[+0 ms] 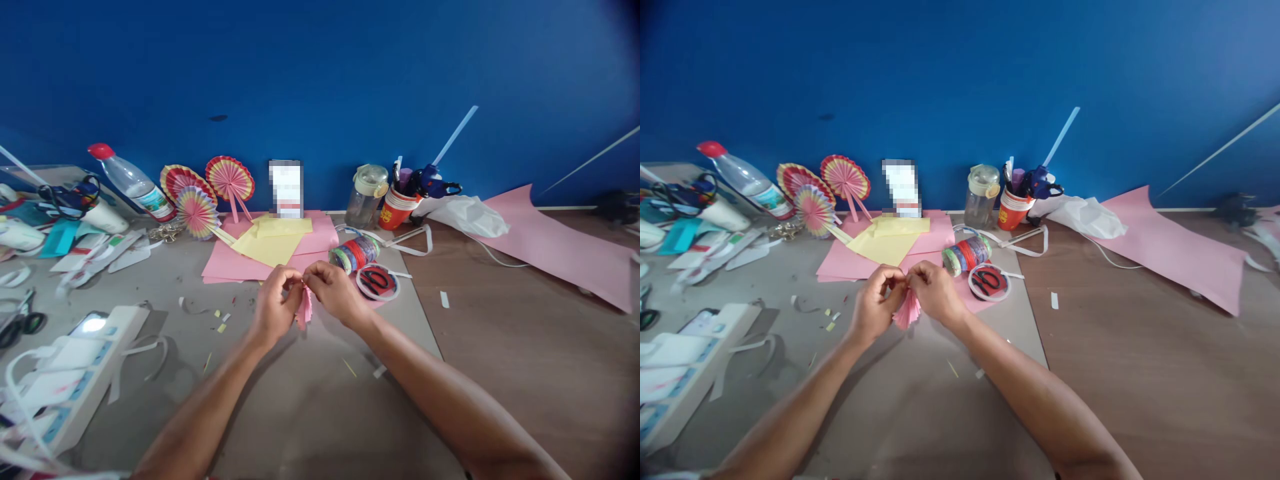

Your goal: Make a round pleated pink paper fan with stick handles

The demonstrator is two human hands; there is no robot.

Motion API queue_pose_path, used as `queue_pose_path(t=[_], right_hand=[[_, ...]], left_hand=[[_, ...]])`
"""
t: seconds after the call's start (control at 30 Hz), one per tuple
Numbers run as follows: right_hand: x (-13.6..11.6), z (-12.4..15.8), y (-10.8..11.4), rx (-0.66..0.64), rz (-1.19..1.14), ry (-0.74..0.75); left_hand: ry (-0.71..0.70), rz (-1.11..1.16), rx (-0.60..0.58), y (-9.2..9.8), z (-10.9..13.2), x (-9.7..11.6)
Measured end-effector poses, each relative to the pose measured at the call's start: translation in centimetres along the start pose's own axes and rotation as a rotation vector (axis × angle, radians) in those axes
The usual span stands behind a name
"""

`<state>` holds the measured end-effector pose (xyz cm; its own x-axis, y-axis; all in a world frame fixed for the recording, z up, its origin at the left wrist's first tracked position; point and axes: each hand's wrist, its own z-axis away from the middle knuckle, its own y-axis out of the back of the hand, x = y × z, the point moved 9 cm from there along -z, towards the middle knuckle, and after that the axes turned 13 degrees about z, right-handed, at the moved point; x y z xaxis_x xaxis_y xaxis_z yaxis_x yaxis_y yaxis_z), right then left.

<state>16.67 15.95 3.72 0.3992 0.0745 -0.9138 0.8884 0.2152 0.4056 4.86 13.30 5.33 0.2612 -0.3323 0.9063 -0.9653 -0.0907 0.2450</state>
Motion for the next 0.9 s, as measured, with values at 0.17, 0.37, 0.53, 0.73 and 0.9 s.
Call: queue_pose_path(t=[0.17,0.37,0.53,0.73,0.9], right_hand=[[0.7,-0.1,-0.6,-0.161,-0.071,-0.121],[0.6,-0.4,0.3,-0.161,0.123,-0.07],[0.0,-0.5,0.4,-0.185,0.222,-0.012],[-0.7,-0.4,0.8,-0.169,0.283,0.042],[-0.9,-0.3,1.2,-0.134,0.344,0.098]], left_hand=[[-0.26,-0.17,-0.027,-0.4,0.6,2.2],[-0.361,-0.264,-0.132,-1.2,1.1,2.1],[-0.385,-0.397,-0.186,-1.6,1.4,2.2],[-0.317,-0.44,-0.18,-1.5,0.8,2.6],[-0.008,-0.143,-0.14,-0.9,-0.1,1.1]])
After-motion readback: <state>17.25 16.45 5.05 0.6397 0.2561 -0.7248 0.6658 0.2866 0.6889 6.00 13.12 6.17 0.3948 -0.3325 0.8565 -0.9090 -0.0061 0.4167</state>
